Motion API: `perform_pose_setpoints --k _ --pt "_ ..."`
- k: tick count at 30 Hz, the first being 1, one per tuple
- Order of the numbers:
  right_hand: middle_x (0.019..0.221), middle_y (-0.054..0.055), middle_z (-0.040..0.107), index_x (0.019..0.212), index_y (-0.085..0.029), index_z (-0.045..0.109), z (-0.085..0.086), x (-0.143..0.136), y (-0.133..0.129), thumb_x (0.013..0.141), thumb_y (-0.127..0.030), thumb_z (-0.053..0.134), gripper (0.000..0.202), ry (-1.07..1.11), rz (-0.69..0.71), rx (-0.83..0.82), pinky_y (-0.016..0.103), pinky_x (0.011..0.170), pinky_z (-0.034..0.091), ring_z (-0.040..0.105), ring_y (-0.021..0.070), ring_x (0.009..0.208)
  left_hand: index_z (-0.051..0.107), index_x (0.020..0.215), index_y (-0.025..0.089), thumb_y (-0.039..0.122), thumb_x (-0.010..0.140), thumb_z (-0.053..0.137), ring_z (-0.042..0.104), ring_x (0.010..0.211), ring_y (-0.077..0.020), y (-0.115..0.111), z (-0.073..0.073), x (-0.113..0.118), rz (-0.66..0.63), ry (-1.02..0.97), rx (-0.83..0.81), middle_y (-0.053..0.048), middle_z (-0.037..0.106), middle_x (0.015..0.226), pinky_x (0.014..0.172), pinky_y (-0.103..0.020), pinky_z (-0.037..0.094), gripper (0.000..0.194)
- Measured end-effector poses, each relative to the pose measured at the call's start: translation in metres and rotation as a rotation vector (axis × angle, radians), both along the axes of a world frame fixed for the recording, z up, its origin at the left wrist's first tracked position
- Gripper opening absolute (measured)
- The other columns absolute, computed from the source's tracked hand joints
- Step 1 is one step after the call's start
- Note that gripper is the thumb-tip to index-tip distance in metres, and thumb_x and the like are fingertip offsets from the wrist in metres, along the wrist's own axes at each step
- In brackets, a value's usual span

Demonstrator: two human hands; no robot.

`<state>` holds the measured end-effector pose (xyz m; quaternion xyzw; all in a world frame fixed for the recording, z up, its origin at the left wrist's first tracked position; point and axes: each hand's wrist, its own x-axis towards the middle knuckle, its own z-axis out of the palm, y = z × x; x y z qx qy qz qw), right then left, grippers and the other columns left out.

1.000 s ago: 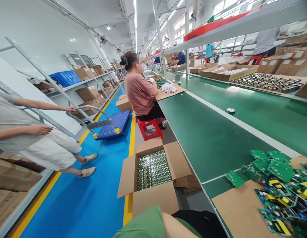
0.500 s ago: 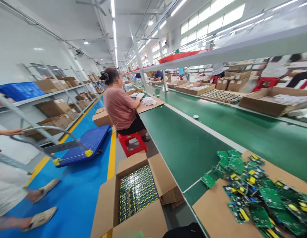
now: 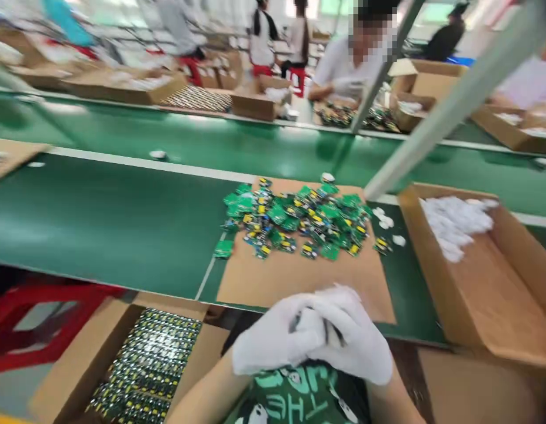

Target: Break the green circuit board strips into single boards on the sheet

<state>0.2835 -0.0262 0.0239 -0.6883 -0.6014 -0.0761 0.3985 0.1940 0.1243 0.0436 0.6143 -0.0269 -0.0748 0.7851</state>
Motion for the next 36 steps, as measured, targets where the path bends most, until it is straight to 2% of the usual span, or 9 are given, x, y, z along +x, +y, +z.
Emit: perform_pose_setpoints --k 7,11,14,19,22,25,28,32,36 --pt "0.095 0.006 0.063 0.129 -0.022 0.047 -0.007 -0.001 0.005 0.093 -0.041 0.059 0.042 0.072 -0.010 0.087 0.035 0.085 0.052 0.062 0.0190 0.090 0.060 0.083 0.015 0.021 0.079 0.058 0.051 0.084 -0.0158 0.006 0.002 0.002 -0.042 0.046 -0.040 -0.003 0.058 0.086 0.077 -0.027 0.044 0.007" --pt "0.093 0.005 0.063 0.127 -0.024 0.048 -0.008 -0.003 0.000 0.095 -0.054 0.051 0.044 0.093 0.015 0.117 0.037 0.087 0.052 0.064 0.0199 0.092 0.061 0.093 0.014 0.051 0.084 0.059 0.050 0.063 -0.0110 0.006 -0.010 -0.002 -0.195 0.107 -0.362 -0.005 0.058 0.086 0.051 -0.021 0.040 0.037" --pt "0.097 0.007 0.064 0.129 -0.023 0.049 -0.007 -0.001 -0.002 0.096 -0.053 0.050 0.044 0.110 0.031 0.151 0.039 0.091 0.051 0.064 0.0213 0.097 0.058 0.099 0.014 0.060 0.086 0.055 0.047 0.051 -0.0064 0.006 -0.018 -0.007 -0.194 0.173 -0.476 -0.005 0.057 0.084 0.040 -0.017 0.032 0.047" --pt "0.096 0.006 0.064 0.135 -0.025 0.048 -0.007 0.004 -0.003 0.097 -0.039 0.052 0.040 0.065 0.078 0.215 0.040 0.089 0.052 0.063 0.0214 0.094 0.055 0.100 0.015 0.052 0.092 0.052 0.048 0.050 -0.0057 0.006 -0.008 -0.007 -0.176 0.143 -0.309 -0.003 0.056 0.083 0.042 -0.017 0.033 0.038" --pt "0.097 0.007 0.062 0.139 -0.023 0.042 -0.004 0.007 -0.007 0.095 -0.042 0.055 0.050 0.113 0.072 0.087 0.040 0.089 0.052 0.063 0.0221 0.096 0.055 0.090 0.016 0.035 0.096 0.047 0.046 0.054 -0.0064 0.008 0.005 -0.005 -0.165 0.148 -0.073 0.001 0.053 0.078 0.053 -0.020 0.039 0.021" --pt "0.096 0.007 0.060 0.130 -0.022 0.049 0.001 0.010 -0.010 0.096 -0.043 0.053 0.040 0.072 0.106 -0.031 0.040 0.088 0.051 0.062 0.0213 0.094 0.053 0.084 0.017 0.020 0.092 0.046 0.044 0.059 -0.0089 0.010 0.011 -0.002 -0.185 0.140 0.135 0.006 0.047 0.065 0.063 -0.023 0.039 0.011" --pt "0.093 0.006 0.059 0.122 -0.021 0.054 0.004 0.010 -0.010 0.098 -0.043 0.049 0.032 0.022 0.131 -0.001 0.036 0.085 0.052 0.061 0.0197 0.091 0.051 0.082 0.018 0.021 0.086 0.050 0.043 0.065 -0.0105 0.008 0.012 0.001 -0.198 0.099 0.077 0.005 0.048 0.070 0.067 -0.025 0.039 0.005" --pt "0.092 0.006 0.059 0.132 -0.018 0.048 0.001 0.009 -0.007 0.096 -0.039 0.055 0.042 0.049 0.077 0.081 0.035 0.080 0.054 0.061 0.0199 0.089 0.050 0.076 0.017 0.017 0.078 0.054 0.043 0.073 -0.0115 0.002 0.016 0.005 -0.120 0.081 -0.048 0.002 0.050 0.080 0.066 -0.024 0.038 0.005" --pt "0.088 0.006 0.059 0.134 -0.018 0.049 -0.006 0.006 -0.009 0.093 -0.042 0.059 0.048 0.005 0.079 0.172 0.035 0.076 0.056 0.064 0.0210 0.086 0.052 0.083 0.016 0.019 0.084 0.051 0.040 0.056 -0.0066 0.000 0.016 0.003 -0.151 0.176 -0.073 0.003 0.051 0.072 0.051 -0.020 0.032 0.003"
